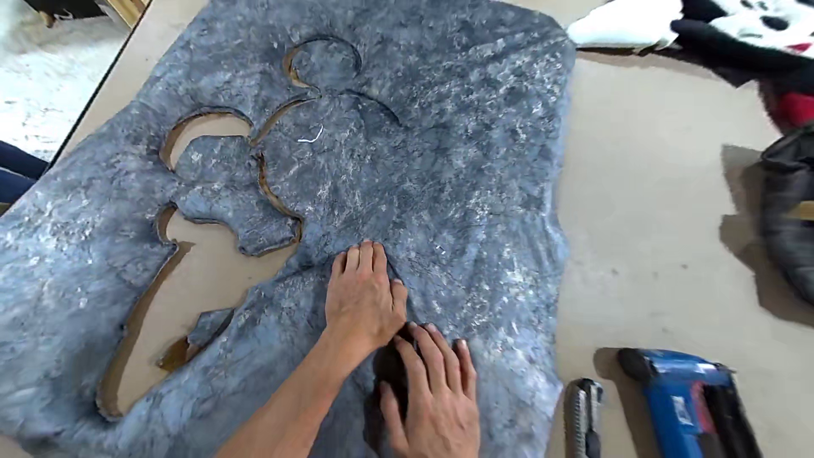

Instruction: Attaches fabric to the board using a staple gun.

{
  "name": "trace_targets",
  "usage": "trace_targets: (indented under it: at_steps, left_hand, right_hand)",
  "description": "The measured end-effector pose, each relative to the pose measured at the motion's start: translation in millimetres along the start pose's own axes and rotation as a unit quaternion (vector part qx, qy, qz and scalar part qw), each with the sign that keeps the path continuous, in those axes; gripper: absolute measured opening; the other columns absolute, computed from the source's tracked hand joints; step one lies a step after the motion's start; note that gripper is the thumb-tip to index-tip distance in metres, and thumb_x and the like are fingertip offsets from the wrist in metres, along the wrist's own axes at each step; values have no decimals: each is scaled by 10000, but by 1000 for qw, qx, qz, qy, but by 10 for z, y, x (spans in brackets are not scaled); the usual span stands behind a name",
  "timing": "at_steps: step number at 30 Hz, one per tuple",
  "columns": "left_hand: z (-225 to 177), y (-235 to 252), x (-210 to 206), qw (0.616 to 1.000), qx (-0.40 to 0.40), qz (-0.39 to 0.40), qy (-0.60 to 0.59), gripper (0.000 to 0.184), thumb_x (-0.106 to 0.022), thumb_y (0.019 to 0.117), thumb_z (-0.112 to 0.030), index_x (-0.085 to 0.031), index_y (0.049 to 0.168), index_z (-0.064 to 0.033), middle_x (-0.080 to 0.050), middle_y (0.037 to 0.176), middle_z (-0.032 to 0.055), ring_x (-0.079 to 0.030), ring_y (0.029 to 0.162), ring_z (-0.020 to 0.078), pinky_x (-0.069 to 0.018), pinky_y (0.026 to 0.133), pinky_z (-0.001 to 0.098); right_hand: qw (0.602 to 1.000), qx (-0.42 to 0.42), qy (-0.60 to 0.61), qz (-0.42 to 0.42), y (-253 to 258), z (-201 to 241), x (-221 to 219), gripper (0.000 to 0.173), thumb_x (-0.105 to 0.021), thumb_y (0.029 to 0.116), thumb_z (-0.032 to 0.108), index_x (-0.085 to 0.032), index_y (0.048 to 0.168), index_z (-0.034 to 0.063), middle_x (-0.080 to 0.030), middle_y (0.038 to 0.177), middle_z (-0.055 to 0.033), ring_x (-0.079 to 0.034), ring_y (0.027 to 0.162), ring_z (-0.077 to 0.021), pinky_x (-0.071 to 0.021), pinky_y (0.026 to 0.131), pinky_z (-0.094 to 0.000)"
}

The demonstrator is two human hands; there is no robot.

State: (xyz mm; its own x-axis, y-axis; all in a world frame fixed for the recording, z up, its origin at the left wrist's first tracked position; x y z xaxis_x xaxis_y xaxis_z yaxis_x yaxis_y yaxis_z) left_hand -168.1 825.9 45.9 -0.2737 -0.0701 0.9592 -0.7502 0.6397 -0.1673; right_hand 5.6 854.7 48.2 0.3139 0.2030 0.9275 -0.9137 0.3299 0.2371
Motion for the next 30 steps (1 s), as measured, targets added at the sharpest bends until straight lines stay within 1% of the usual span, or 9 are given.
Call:
trace_targets:
  at_steps: [4, 9, 11, 13, 16, 19, 21, 26, 30]
  left_hand:
    - [199, -192, 76, 982, 6, -113, -148, 509, -452, 969, -244, -593, 1426, -69, -597, 1431, 120, -559, 1312, 313, -471, 1073, 508]
    - [529, -800, 96, 903, 75, -340, -250, 295, -492, 882, -51, -721, 1064, -12, -711, 1193, 125, -654, 1195, 275, -542, 1009, 472]
    - [662, -870, 79, 854, 97, -385, -336, 210, -504, 934, -46, -662, 1031, 52, -682, 1160, 169, -657, 1151, 257, -549, 997, 431]
    - [739, -921, 67, 822, 119, -410, -378, 189, -484, 918, -39, -598, 1034, 56, -649, 1155, 167, -638, 1135, 221, -545, 974, 397]
    - [728, -899, 26, 841, 107, -406, -341, 200, -458, 853, -39, -612, 965, 20, -661, 1131, 147, -640, 1160, 226, -550, 985, 395]
    - [651, -879, 6, 881, 94, -375, -275, 219, -462, 883, -93, -678, 882, -58, -699, 1078, 92, -643, 1144, 227, -543, 982, 380]
    - [625, -845, 8, 891, 89, -368, -250, 238, -457, 897, -118, -690, 856, -90, -709, 1055, 56, -637, 1157, 212, -527, 1004, 363]
    - [532, -839, 19, 915, 63, -345, -198, 298, -476, 933, -171, -765, 939, -96, -738, 1082, 60, -658, 1155, 236, -545, 992, 397]
    - [106, -703, -90, 970, 33, -231, -65, 493, -368, 1027, -289, -662, 1360, -76, -630, 1437, 88, -546, 1388, 280, -435, 1155, 491]
  right_hand:
    - [1000, -2, 14, -12, -128, 36, -39, 502, -446, 983, 486, -672, 1353, 233, -586, 1478, -73, -477, 1432, -303, -277, 1204, -618]
    - [991, 66, 118, -8, 253, 244, 207, 426, -398, 1044, 314, -726, 1276, 172, -635, 1429, -50, -525, 1401, -276, -410, 1166, -527]
    - [977, 150, 148, 27, 646, 542, 65, 461, -351, 1073, 323, -664, 1377, 174, -570, 1507, -17, -450, 1465, -234, -357, 1218, -513]
    - [959, 214, 159, 91, 965, 635, -293, 613, -167, 1090, 434, -530, 1514, 182, -438, 1616, 13, -320, 1536, -175, -236, 1273, -495]
    - [955, 247, 76, 147, 1104, 485, -615, 687, -69, 1083, 486, -434, 1576, 178, -341, 1671, 11, -255, 1559, -160, -199, 1283, -475]
    - [961, 225, 19, 158, 1203, 229, -561, 577, -225, 1082, 431, -430, 1581, 227, -325, 1677, 17, -249, 1561, -178, -244, 1261, -506]
    - [965, 198, 21, 172, 1347, -26, -526, 598, -217, 1080, 475, -427, 1584, 230, -342, 1669, 33, -241, 1565, -203, -241, 1256, -528]
    - [971, 133, -7, 197, 1561, -612, -569, 724, -112, 1052, 598, -315, 1635, 220, -262, 1701, 51, -173, 1585, -208, -174, 1265, -560]
    - [976, 125, 1, 176, 1513, -653, -628, 714, -93, 1057, 583, -281, 1647, 226, -222, 1713, 59, -136, 1593, -208, -137, 1269, -586]
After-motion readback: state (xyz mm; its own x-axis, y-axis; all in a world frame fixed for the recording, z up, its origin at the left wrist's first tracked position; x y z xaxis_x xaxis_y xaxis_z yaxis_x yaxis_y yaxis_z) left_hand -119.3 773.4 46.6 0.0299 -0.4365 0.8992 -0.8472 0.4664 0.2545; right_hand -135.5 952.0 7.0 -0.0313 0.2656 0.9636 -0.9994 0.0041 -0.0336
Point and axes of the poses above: each hand's wrist, its own y-axis towards the middle knuckle, its own x-axis out of the back of the hand, z = x × y, the point moved 6 cm from there along y, towards the middle knuckle
